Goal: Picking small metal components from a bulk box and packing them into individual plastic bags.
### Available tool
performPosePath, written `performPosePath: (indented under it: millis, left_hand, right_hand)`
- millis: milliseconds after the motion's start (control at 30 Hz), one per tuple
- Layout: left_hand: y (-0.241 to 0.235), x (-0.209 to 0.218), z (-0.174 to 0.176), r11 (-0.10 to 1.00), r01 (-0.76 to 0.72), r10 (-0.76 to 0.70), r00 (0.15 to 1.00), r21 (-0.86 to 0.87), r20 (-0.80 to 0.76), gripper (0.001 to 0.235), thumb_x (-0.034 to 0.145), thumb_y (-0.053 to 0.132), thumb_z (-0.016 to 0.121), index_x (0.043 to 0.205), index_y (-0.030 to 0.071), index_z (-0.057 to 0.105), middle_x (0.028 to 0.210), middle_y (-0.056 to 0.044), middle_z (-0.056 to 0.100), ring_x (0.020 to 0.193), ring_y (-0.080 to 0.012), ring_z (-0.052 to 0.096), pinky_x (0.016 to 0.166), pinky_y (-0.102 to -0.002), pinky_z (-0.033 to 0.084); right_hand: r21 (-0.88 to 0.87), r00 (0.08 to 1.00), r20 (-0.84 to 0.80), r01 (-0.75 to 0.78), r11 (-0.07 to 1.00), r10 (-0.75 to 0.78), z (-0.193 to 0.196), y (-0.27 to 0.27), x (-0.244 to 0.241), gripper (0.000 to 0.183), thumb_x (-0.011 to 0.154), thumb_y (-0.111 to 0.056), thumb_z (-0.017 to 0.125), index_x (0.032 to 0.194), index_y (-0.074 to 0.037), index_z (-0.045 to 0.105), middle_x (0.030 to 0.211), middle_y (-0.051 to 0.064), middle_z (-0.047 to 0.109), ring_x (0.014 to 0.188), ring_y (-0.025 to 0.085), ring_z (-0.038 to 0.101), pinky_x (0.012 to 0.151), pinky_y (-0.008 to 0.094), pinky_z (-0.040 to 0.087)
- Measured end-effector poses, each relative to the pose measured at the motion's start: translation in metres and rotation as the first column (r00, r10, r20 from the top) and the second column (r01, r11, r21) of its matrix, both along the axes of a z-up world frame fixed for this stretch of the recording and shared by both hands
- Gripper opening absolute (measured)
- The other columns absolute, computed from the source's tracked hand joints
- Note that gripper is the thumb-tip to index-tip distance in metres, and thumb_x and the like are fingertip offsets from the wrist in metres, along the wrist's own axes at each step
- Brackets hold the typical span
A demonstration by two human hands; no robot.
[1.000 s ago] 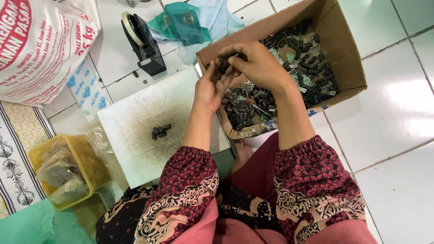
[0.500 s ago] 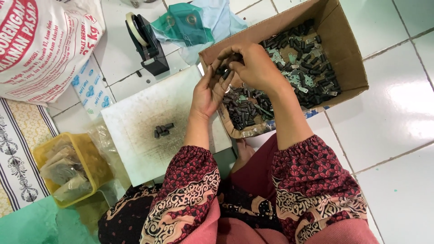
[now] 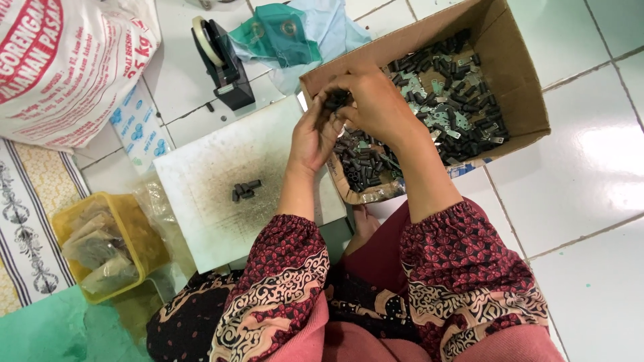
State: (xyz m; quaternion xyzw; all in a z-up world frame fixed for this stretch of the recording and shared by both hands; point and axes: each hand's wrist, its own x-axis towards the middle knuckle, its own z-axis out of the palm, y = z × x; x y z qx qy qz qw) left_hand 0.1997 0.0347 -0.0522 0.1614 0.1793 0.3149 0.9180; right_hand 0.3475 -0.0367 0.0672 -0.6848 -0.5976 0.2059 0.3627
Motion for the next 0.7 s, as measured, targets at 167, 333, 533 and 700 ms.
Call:
performPosePath:
  millis: [167,333,533,700]
  left_hand:
    - [-0.005,-0.002,-0.026,0.991,-0.061,0.074,0.991,0.115,-0.110,0.042,0.107,0.019,0.060,0.143,-0.002,0.055,0.123,-0.018,0.068,0.100,-0.0221,0.070,0.091,-0.033,0.058]
    - [-0.015,-0.028,-0.008,0.988,-0.095,0.115,0.978,0.125,-0.171,0.041,0.105,0.013,0.065,0.144,0.004,0.058,0.134,-0.024,0.064,0.114,-0.0326,0.071,0.101,-0.042,0.059]
    - [-0.034,-0.072,0.013,0.972,-0.079,0.145,0.942,0.220,-0.302,0.048,0.103,0.008,0.064,0.150,0.006,0.052,0.135,-0.019,0.065,0.115,-0.0241,0.069,0.105,-0.040,0.056]
    - [-0.046,-0.106,0.042,0.982,-0.089,0.141,0.929,0.166,-0.341,0.044,0.102,0.007,0.063,0.145,0.002,0.057,0.136,-0.023,0.065,0.118,-0.0259,0.068,0.105,-0.038,0.056]
  right_hand:
    - [-0.074,0.997,0.041,-0.055,0.996,0.058,0.008,-0.002,-0.008,0.039,0.078,0.000,0.080,0.116,-0.001,0.074,0.114,0.019,0.064,0.101,0.038,0.065,0.085,0.045,0.057]
    - [-0.111,0.989,-0.066,-0.138,0.984,0.132,0.030,-0.005,-0.022,0.033,0.092,0.004,0.074,0.123,0.010,0.067,0.109,0.027,0.065,0.102,0.044,0.066,0.080,0.049,0.061]
    - [-0.171,0.969,0.105,-0.205,0.964,0.224,0.014,-0.009,-0.046,0.031,0.087,-0.009,0.082,0.115,0.001,0.072,0.105,0.015,0.062,0.100,0.035,0.067,0.079,0.040,0.062]
    - [-0.148,0.968,-0.098,-0.242,0.959,0.229,0.015,-0.015,-0.074,0.021,0.082,-0.005,0.083,0.100,-0.003,0.073,0.091,0.012,0.066,0.084,0.034,0.071,0.069,0.040,0.060]
